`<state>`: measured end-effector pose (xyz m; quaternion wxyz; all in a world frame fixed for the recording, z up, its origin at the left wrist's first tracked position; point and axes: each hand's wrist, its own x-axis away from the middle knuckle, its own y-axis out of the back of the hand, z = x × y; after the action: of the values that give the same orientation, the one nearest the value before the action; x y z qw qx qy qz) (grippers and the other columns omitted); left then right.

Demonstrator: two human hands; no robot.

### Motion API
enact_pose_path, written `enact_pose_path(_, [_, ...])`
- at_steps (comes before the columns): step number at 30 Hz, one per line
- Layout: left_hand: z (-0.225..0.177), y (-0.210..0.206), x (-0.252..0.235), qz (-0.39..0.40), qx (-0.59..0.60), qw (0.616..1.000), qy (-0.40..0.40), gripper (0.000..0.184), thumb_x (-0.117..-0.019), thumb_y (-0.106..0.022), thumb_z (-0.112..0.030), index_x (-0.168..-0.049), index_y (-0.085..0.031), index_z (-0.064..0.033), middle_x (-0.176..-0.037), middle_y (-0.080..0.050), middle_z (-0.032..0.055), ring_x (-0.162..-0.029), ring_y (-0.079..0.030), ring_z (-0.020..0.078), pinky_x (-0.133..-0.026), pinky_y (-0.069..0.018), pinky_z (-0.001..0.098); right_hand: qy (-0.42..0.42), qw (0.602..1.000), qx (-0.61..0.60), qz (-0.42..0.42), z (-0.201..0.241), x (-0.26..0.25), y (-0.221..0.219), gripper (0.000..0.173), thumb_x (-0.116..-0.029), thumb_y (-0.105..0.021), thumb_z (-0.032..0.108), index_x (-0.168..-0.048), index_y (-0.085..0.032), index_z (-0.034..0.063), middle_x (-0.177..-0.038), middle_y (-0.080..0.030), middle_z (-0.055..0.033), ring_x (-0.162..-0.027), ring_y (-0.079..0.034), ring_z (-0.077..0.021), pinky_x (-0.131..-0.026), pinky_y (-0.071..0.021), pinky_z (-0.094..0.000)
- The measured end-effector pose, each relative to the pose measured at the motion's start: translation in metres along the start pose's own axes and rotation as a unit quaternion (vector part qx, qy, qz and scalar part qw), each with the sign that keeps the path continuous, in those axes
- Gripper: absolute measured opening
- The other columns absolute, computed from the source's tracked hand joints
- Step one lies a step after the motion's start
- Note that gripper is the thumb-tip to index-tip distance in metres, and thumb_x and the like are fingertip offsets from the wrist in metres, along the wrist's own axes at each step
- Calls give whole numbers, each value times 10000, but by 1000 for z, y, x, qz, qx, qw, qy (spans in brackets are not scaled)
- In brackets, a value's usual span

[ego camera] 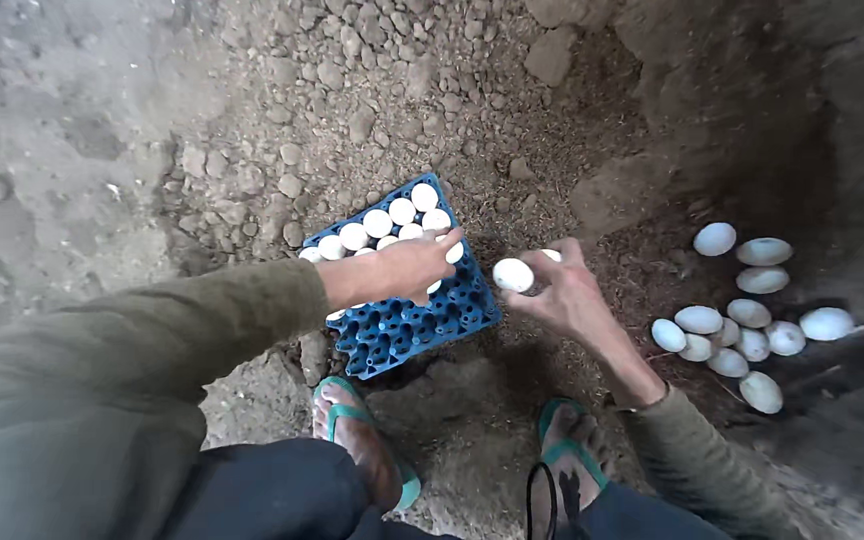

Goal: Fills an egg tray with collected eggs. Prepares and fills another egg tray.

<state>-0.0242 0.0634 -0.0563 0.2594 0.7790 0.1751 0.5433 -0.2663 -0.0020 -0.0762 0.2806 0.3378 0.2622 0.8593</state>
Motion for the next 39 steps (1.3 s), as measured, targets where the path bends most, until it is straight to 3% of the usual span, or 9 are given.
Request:
enact_pose_path(3, [-2, -15, 6, -17, 13, 1000, 11, 352, -831, -824, -128, -1171, -740, -89, -1683, -147, 183, -1360, -422, 475, -877, -569, 521, 2, 994, 78, 77, 28, -21, -16, 514, -787, -822, 493, -1176, -733, 168, -1336, -535, -247, -1152, -594, -411, -866, -553, -544])
enact_pose_path(7, [1, -28, 11, -29, 42, 999, 14, 291, -924, -704, -72, -1213, -703, -107, -1684, -128, 182, -1393, -408, 476, -896, -580, 497, 2, 978, 163, 131, 55, -34, -32, 497, -806, -815, 418, -1215, -702, 159, -1354, -507, -245, -1210, -556, -435, -826, -559, -553])
enact_pose_path(11, [6, -28, 22, -99, 60, 993, -4, 237, -925, -719, -135, -1161, -714, -115, -1439, -454, 186, -1189, -574, 385, -784, -593, 460, 1, 967, 205, 149, 68, -39, -40, 502, -859, -780, 325, -1319, -653, 168, -1365, -482, -273, -1200, -556, -463, -803, -565, -555])
enact_pose_path(15, [9, -37, 27, -124, 68, 989, -37, 313, -949, -714, -219, -1232, -686, -87, -1205, -584, 188, -1122, -605, 365, -809, -575, 457, 3, 982, 144, 124, 56, -35, -27, 363, -907, -733, 317, -1245, -700, 189, -1329, -525, -250, -1148, -595, -431, -833, -564, -555])
enact_pose_path(18, [8, -50, 25, -142, 57, 986, -65, 335, -974, -691, -221, -1257, -653, -46, -1183, -607, 213, -1110, -619, 395, -828, -573, 484, 33, 995, 57, 75, 42, -25, -16, 289, -942, -637, 236, -1206, -724, 158, -1282, -551, -229, -976, -665, -329, -801, -580, -486])
enact_pose_path(26, [17, -62, 15, -282, 66, 944, -161, 332, -851, -816, -237, -1093, -719, -31, -1077, -656, 187, -1009, -663, 358, -760, -581, 470, 118, 991, -36, 52, 58, -11, -33, 524, -953, -644, 215, -1425, -499, 39, -1219, -642, -184, -915, -713, -255, -791, -603, -454])
enact_pose_path(31, [75, -60, 54, -378, 84, 921, -35, 293, -920, -711, -246, -912, -674, 44, -911, -635, 216, -894, -657, 395, -742, -560, 513, 165, 975, 23, 147, 88, -13, -63, 394, -959, -665, 199, -1284, -593, -12, -1212, -639, -217, -1048, -687, -347, -889, -578, -503])
enact_pose_path(35, [106, -73, 75, -453, 91, 884, 69, 267, -955, -575, -162, -763, -579, 23, -814, -580, 191, -804, -630, 363, -662, -529, 471, 279, 943, 147, 110, 97, -20, -104, 312, -912, -636, 32, -1222, -665, 57, -1136, -647, -219, -1029, -671, -396, -733, -576, -509])
enact_pose_path(39, [110, -74, 85, -471, 99, 872, 86, 272, -953, -558, -158, -733, -564, 2, -772, -550, 162, -764, -607, 329, -645, -509, 431, 290, 923, 204, 148, 112, -22, -114, 310, -937, -590, 3, -1241, -649, 34, -1157, -634, -226, -1048, -660, -401, -733, -566, -494])
